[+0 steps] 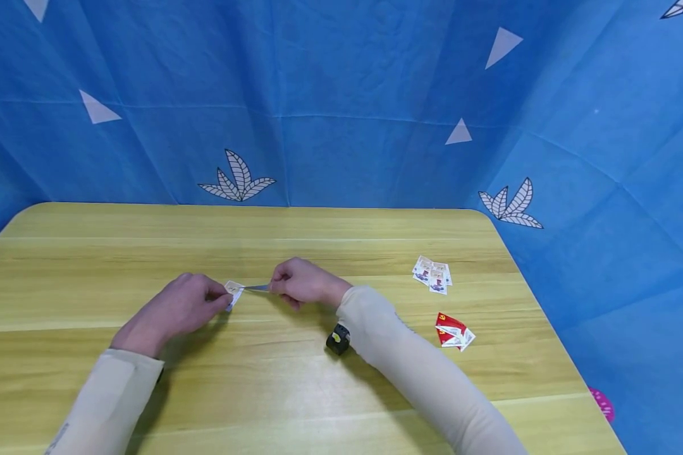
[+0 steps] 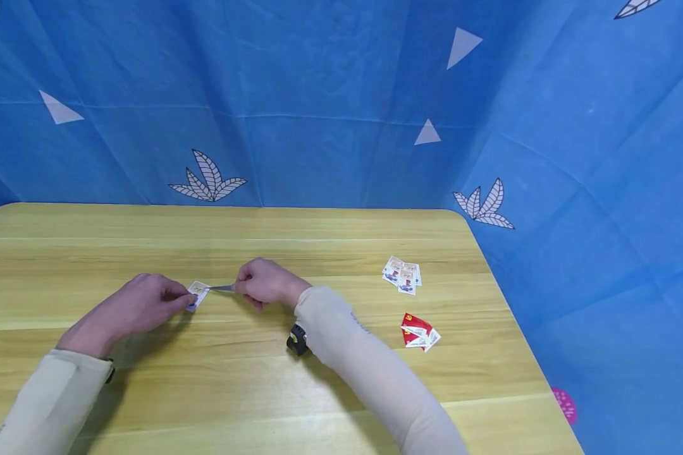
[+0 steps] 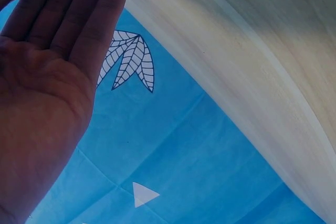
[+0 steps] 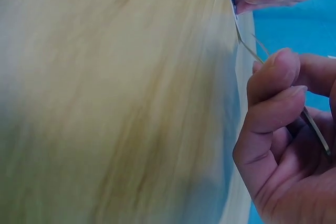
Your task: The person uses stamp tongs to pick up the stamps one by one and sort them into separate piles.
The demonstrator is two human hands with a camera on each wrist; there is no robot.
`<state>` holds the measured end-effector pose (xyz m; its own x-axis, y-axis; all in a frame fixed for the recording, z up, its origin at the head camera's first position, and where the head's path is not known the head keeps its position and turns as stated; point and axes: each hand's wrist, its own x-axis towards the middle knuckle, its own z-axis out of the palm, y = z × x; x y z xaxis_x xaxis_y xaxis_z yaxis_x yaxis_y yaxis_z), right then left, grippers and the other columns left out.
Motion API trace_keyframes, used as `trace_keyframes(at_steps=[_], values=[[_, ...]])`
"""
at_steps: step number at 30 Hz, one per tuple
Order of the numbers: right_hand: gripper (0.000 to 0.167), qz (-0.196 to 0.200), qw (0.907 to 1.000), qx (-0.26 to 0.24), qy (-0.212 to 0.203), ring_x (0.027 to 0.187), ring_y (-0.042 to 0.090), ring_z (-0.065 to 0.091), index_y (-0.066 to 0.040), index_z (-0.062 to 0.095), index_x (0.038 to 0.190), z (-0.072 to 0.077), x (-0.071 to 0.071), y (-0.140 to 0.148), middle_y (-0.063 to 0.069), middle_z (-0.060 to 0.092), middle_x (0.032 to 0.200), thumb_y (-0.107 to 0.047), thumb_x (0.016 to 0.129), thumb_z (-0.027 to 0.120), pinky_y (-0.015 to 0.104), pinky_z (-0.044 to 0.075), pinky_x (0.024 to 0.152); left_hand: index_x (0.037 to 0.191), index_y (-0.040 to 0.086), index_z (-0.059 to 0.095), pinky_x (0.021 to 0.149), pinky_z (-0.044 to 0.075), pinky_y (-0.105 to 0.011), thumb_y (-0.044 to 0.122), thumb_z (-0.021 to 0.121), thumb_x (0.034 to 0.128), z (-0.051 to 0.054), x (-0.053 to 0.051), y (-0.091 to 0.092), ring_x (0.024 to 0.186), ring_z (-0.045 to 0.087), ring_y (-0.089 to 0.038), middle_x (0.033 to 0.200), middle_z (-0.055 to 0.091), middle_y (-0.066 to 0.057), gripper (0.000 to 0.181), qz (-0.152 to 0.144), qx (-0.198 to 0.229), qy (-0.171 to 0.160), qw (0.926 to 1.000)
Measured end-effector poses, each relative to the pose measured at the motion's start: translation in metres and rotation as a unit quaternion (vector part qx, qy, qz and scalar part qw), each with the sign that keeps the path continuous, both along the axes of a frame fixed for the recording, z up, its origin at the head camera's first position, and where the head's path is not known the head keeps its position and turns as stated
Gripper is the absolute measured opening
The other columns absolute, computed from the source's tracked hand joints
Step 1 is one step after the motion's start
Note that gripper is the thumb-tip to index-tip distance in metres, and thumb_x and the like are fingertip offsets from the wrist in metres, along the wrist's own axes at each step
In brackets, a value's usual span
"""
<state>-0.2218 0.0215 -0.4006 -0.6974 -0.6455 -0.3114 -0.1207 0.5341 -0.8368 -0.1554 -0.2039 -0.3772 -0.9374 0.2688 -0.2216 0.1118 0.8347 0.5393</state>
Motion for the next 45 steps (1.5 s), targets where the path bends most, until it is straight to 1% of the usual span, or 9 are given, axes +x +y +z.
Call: trace_keyframes(at_steps=[11,19,23,26,29,34,36,41,45], values=[[0.017,0.010,0.9999,0.005,0.003,0.051,0.022,0.059,0.001,0.063,0.091,0.002,0.001,-0.003,0.006,0.057,0.065,-0.010,0.101,0.054,0.030,0.049,0.058,0.107,0.000,0.074,0.053,0.037,-0.034,0.018,0.062,0.0954,-0.001,-0.001,0.001,0.055,0.044,-0.016,0.073,0.058,-0.002,0.024,-0.005,0.002,0.004,1.0000],[0.015,0.013,0.9997,0.017,0.010,0.053,0.023,0.061,-0.002,0.063,0.090,0.004,0.001,-0.003,0.006,0.057,0.062,-0.011,0.100,0.055,0.025,0.042,0.055,0.107,0.001,0.074,0.052,0.037,-0.034,0.017,0.062,0.0956,-0.002,-0.002,0.003,0.055,0.044,-0.016,0.075,0.059,-0.002,0.023,-0.004,0.005,-0.004,1.0000],[0.014,0.009,0.9999,0.006,0.003,0.053,0.023,0.062,-0.002,0.063,0.091,0.003,0.000,-0.001,0.006,0.057,0.061,-0.010,0.099,0.055,0.025,0.042,0.055,0.108,0.001,0.074,0.052,0.037,-0.034,0.018,0.062,0.0959,-0.001,-0.003,0.005,0.055,0.044,-0.017,0.076,0.058,-0.003,0.024,-0.003,0.005,-0.007,1.0000],[0.014,0.010,0.9999,-0.004,-0.008,0.053,0.023,0.061,-0.001,0.063,0.092,0.003,-0.001,0.002,0.006,0.056,0.061,-0.009,0.099,0.054,0.025,0.042,0.054,0.107,0.001,0.074,0.052,0.037,-0.034,0.017,0.063,0.0956,-0.001,-0.003,0.005,0.055,0.044,-0.016,0.074,0.058,-0.003,0.022,-0.012,0.009,-0.005,0.9999],[0.013,0.014,0.9997,-0.015,-0.012,0.053,0.024,0.061,0.001,0.063,0.095,0.004,-0.002,0.006,0.007,0.056,0.061,-0.007,0.099,0.054,0.026,0.041,0.053,0.107,0.001,0.074,0.054,0.039,-0.034,0.015,0.063,0.0950,0.000,-0.003,0.003,0.059,0.046,-0.016,0.081,0.063,-0.003,0.021,-0.030,0.019,0.008,0.9993],[0.013,0.018,0.9994,-0.026,-0.016,0.053,0.024,0.061,0.003,0.063,0.097,0.007,-0.004,0.013,0.006,0.056,0.062,-0.006,0.099,0.054,0.026,0.040,0.052,0.109,0.003,0.075,0.064,0.043,-0.034,0.013,0.063,0.0942,0.002,-0.001,0.000,0.072,0.052,-0.017,0.098,0.069,-0.005,0.021,-0.055,0.033,0.037,0.9972],[0.013,0.021,0.9992,-0.028,-0.021,0.054,0.024,0.062,0.004,0.062,0.097,0.008,-0.004,0.017,0.006,0.056,0.063,-0.007,0.099,0.054,0.027,0.040,0.052,0.109,0.004,0.075,0.069,0.045,-0.036,0.014,0.063,0.0942,0.003,0.000,0.000,0.078,0.055,-0.018,0.102,0.070,-0.006,0.021,-0.056,0.034,0.043,0.9969],[0.016,0.025,0.9985,-0.039,-0.029,0.056,0.026,0.062,0.006,0.062,0.100,0.012,-0.006,0.029,0.007,0.056,0.065,-0.006,0.099,0.053,0.028,0.038,0.051,0.110,0.004,0.074,0.076,0.048,-0.041,0.015,0.064,0.0946,0.004,0.003,-0.002,0.090,0.060,-0.020,0.107,0.070,-0.010,0.022,-0.047,0.026,0.039,0.9978],[0.017,0.028,0.9981,-0.048,-0.027,0.056,0.026,0.062,0.008,0.062,0.102,0.014,-0.009,0.041,0.008,0.055,0.065,-0.006,0.099,0.052,0.029,0.038,0.051,0.111,0.003,0.073,0.076,0.048,-0.041,0.015,0.064,0.0945,0.004,0.004,-0.003,0.090,0.059,-0.021,0.109,0.069,-0.011,0.022,-0.041,0.016,0.027,0.9987]])
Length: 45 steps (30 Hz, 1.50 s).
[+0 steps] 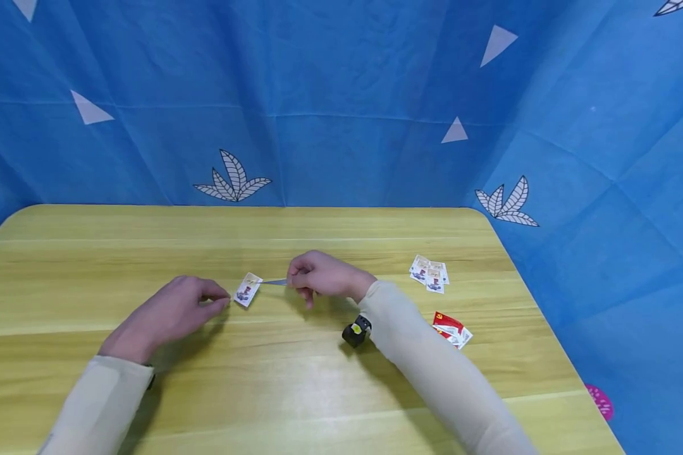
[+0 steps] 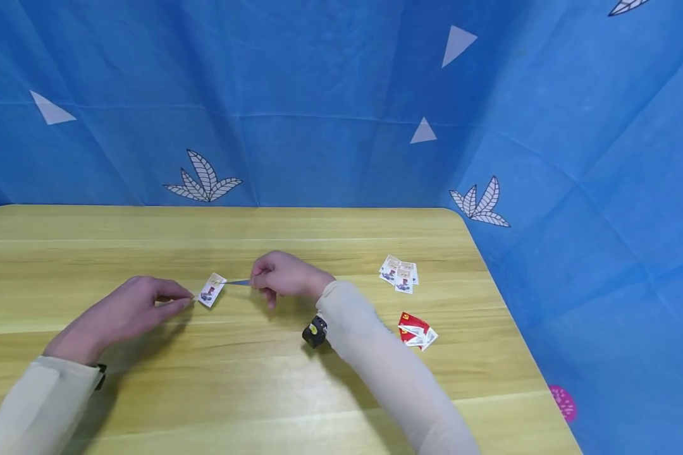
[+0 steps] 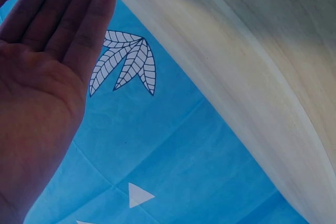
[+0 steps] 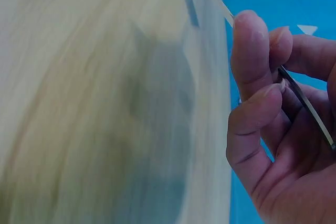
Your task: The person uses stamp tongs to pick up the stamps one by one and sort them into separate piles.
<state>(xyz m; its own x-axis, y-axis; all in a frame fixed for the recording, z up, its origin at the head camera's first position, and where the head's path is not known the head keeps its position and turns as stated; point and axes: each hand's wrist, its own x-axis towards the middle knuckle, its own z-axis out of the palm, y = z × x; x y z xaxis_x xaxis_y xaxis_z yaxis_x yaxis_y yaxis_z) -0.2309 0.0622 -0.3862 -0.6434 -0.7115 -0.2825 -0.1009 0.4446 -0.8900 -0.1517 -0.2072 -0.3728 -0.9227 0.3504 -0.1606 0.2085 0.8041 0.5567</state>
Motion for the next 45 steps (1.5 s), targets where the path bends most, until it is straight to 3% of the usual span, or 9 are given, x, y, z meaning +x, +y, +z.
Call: trace_keyframes(at_steps=[6,12,19,31,45], values=[[0.019,0.004,1.0000,-0.003,-0.005,0.058,0.035,0.061,0.011,0.060,0.102,0.004,-0.003,0.021,0.009,0.055,0.065,-0.004,0.099,0.048,0.032,0.038,0.052,0.112,0.002,0.073,0.080,0.050,-0.046,0.015,0.065,0.0944,-0.002,0.001,-0.001,0.096,0.061,-0.024,0.111,0.069,-0.013,0.023,0.008,-0.010,-0.007,0.9999],[0.022,0.000,0.9999,-0.006,-0.012,0.063,0.046,0.059,0.011,0.059,0.103,0.010,-0.005,0.044,0.011,0.055,0.066,-0.006,0.101,0.046,0.034,0.040,0.054,0.117,0.001,0.070,0.088,0.048,-0.053,0.016,0.062,0.0962,-0.003,0.003,-0.007,0.108,0.061,-0.033,0.116,0.067,-0.015,0.027,0.006,-0.012,0.004,0.9999],[0.023,-0.002,0.9998,-0.012,-0.016,0.068,0.055,0.056,0.012,0.057,0.105,0.016,-0.004,0.066,0.010,0.054,0.065,-0.005,0.101,0.043,0.036,0.039,0.058,0.119,0.000,0.069,0.089,0.047,-0.055,0.016,0.061,0.0969,-0.004,0.004,-0.010,0.111,0.060,-0.037,0.116,0.067,-0.016,0.028,-0.003,-0.004,0.021,0.9998],[0.024,-0.022,0.9997,-0.007,-0.010,0.067,0.056,0.054,0.013,0.057,0.107,0.019,-0.003,0.102,0.009,0.053,0.065,-0.006,0.100,0.044,0.044,0.046,0.062,0.121,0.000,0.068,0.091,0.045,-0.056,0.017,0.060,0.0973,-0.001,0.006,-0.011,0.114,0.057,-0.040,0.119,0.065,-0.018,0.030,0.003,-0.011,0.013,0.9999],[0.023,-0.036,0.9993,-0.013,0.003,0.061,0.051,0.056,0.013,0.055,0.103,0.023,-0.002,0.136,0.010,0.052,0.063,-0.007,0.101,0.046,0.041,0.045,0.059,0.121,-0.001,0.067,0.090,0.045,-0.057,0.018,0.060,0.0971,0.000,0.004,-0.025,0.113,0.057,-0.041,0.119,0.065,-0.020,0.031,0.010,-0.015,0.020,0.9997]])
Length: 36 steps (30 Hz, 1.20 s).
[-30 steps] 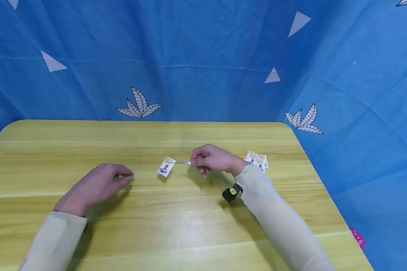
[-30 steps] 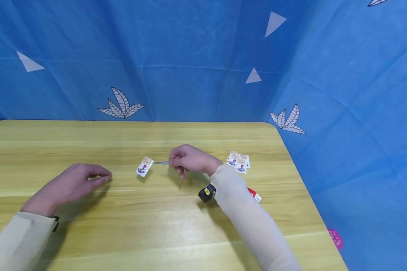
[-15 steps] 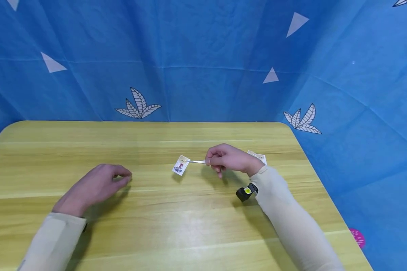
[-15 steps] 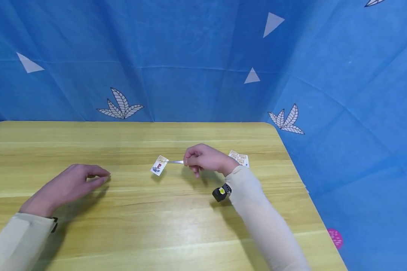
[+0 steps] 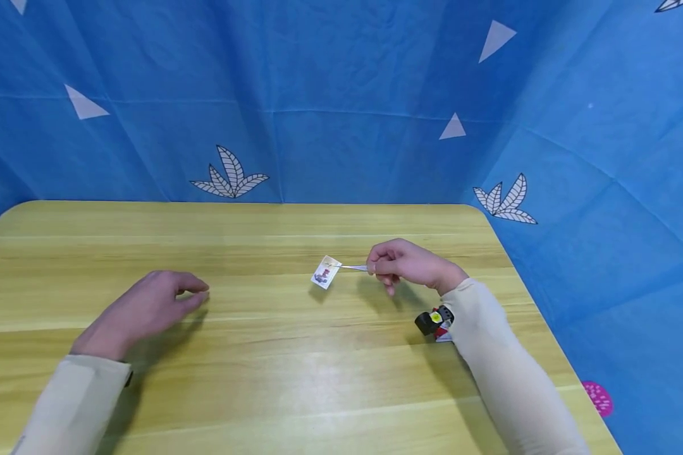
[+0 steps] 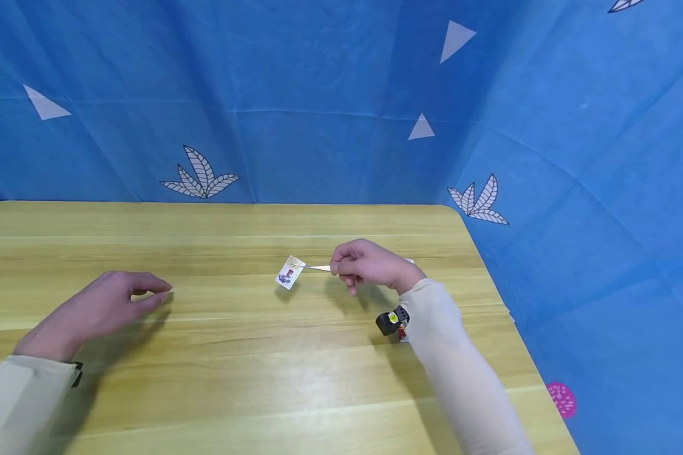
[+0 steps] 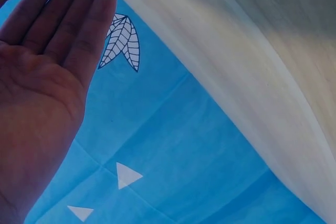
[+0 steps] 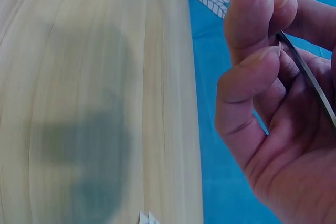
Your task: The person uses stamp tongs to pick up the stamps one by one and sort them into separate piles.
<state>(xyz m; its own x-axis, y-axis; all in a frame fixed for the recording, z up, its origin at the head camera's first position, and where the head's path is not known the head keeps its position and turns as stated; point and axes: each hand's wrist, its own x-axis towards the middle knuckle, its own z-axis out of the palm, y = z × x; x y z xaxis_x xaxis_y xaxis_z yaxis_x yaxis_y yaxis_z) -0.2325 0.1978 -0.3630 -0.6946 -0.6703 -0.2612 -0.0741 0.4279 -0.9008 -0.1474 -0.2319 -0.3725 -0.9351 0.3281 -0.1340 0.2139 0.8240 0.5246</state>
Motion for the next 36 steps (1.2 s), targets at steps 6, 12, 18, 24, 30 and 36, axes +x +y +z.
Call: trace_keyframes(at_steps=[6,12,18,24,30,36], values=[[0.022,-0.014,0.9999,0.008,0.000,0.059,0.046,0.056,0.010,0.056,0.100,0.004,0.002,0.019,0.012,0.052,0.063,-0.010,0.102,0.048,0.040,0.045,0.060,0.121,-0.002,0.067,0.090,0.045,-0.057,0.019,0.060,0.0971,-0.001,0.001,0.000,0.114,0.057,-0.041,0.120,0.064,-0.020,0.032,0.002,-0.002,-0.004,1.0000],[0.023,-0.035,0.9991,0.023,0.008,0.059,0.042,0.055,0.008,0.057,0.099,0.008,0.006,0.043,0.015,0.056,0.065,-0.014,0.102,0.051,0.040,0.047,0.059,0.122,-0.003,0.066,0.090,0.044,-0.058,0.020,0.059,0.0974,0.000,0.000,0.000,0.114,0.056,-0.043,0.121,0.063,-0.022,0.034,0.002,-0.005,-0.009,0.9999],[0.026,-0.047,0.9987,0.016,0.014,0.057,0.028,0.059,0.014,0.053,0.101,0.010,0.011,0.068,0.012,0.052,0.065,-0.012,0.103,0.049,0.038,0.047,0.059,0.122,-0.003,0.066,0.090,0.044,-0.058,0.021,0.060,0.0973,0.000,0.000,-0.001,0.114,0.056,-0.043,0.122,0.063,-0.023,0.034,0.004,-0.009,-0.008,0.9999],[0.029,-0.068,0.9975,0.014,0.012,0.057,0.035,0.059,0.017,0.048,0.102,0.010,0.019,0.096,0.009,0.048,0.064,-0.012,0.103,0.049,0.037,0.048,0.060,0.121,-0.003,0.066,0.090,0.044,-0.058,0.021,0.060,0.0973,0.000,0.000,-0.001,0.113,0.057,-0.043,0.122,0.063,-0.023,0.034,0.000,-0.008,-0.006,0.9999],[0.026,-0.086,0.9961,0.009,0.018,0.054,0.028,0.056,0.017,0.047,0.101,0.009,0.025,0.118,0.009,0.047,0.065,-0.009,0.104,0.045,0.036,0.049,0.058,0.122,-0.003,0.066,0.089,0.045,-0.058,0.021,0.060,0.0976,0.001,-0.001,-0.001,0.114,0.056,-0.043,0.122,0.062,-0.023,0.035,-0.002,-0.007,-0.012,0.9999],[0.027,-0.091,0.9955,0.023,0.015,0.054,0.023,0.055,0.016,0.048,0.102,0.007,0.029,0.129,0.008,0.047,0.066,-0.011,0.104,0.047,0.036,0.051,0.058,0.123,-0.003,0.065,0.090,0.044,-0.058,0.021,0.059,0.0979,0.002,0.000,0.001,0.115,0.056,-0.043,0.123,0.062,-0.023,0.035,-0.006,-0.001,-0.013,0.9999]])
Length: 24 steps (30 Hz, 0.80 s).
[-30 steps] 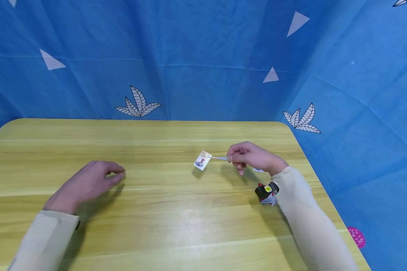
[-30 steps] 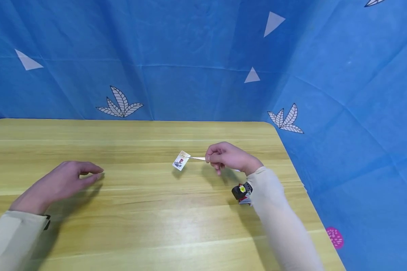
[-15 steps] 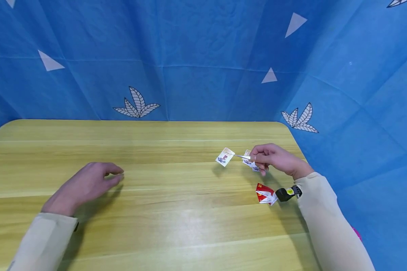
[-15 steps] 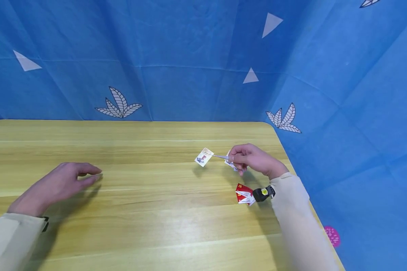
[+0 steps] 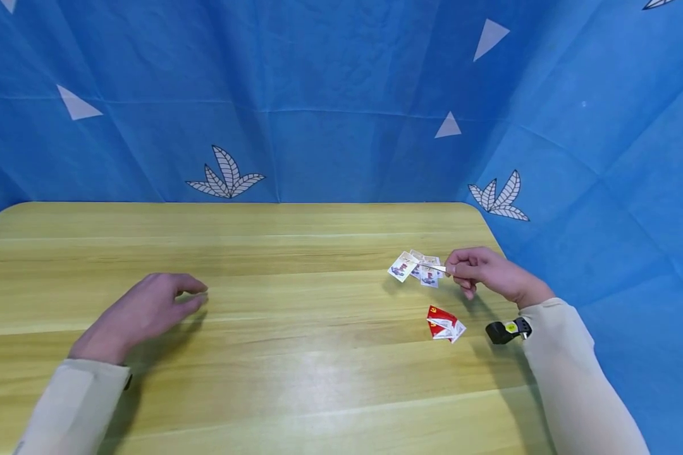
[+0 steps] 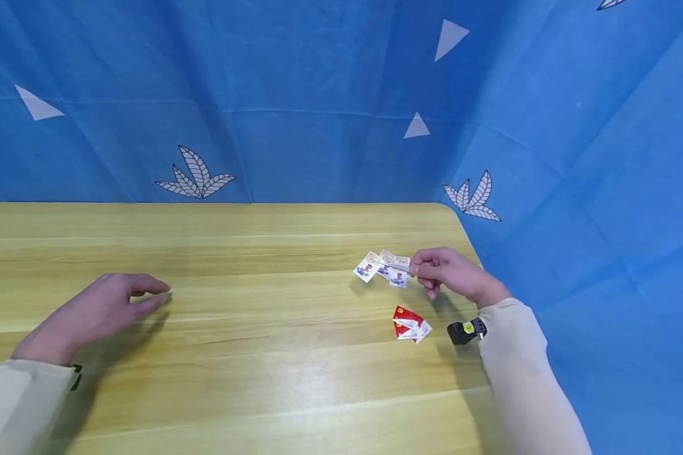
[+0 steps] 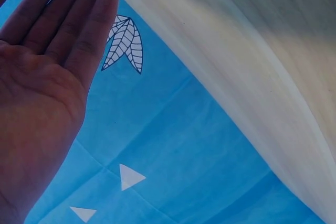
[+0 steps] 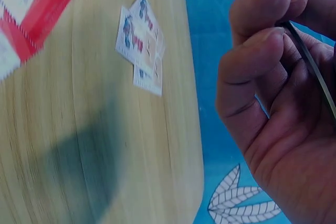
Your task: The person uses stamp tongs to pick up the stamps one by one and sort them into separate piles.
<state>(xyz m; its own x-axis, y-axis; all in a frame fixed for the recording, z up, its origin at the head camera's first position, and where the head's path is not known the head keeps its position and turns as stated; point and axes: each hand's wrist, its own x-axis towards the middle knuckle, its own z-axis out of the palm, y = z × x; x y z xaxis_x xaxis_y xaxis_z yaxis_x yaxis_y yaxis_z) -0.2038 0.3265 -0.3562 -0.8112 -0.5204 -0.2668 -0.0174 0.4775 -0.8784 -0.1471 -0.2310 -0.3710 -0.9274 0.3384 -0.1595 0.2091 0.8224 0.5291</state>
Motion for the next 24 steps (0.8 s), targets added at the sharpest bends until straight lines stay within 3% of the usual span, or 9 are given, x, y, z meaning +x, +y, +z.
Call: trace_keyframes(at_steps=[9,24], values=[[0.027,-0.012,0.9996,0.021,-0.017,0.055,0.022,0.055,0.016,0.050,0.104,-0.002,0.000,0.019,0.007,0.048,0.066,-0.011,0.104,0.045,0.036,0.051,0.059,0.122,-0.003,0.065,0.090,0.044,-0.058,0.020,0.059,0.0976,0.001,0.000,0.001,0.115,0.055,-0.044,0.122,0.063,-0.023,0.034,0.003,-0.005,0.000,1.0000],[0.027,-0.027,0.9979,0.037,-0.046,0.055,0.019,0.054,0.015,0.051,0.102,-0.024,-0.009,0.034,0.008,0.048,0.068,-0.012,0.103,0.049,0.035,0.051,0.059,0.122,-0.003,0.066,0.090,0.044,-0.059,0.019,0.060,0.0974,0.000,0.001,0.004,0.115,0.055,-0.044,0.122,0.063,-0.023,0.034,0.009,-0.007,0.003,0.9999]])
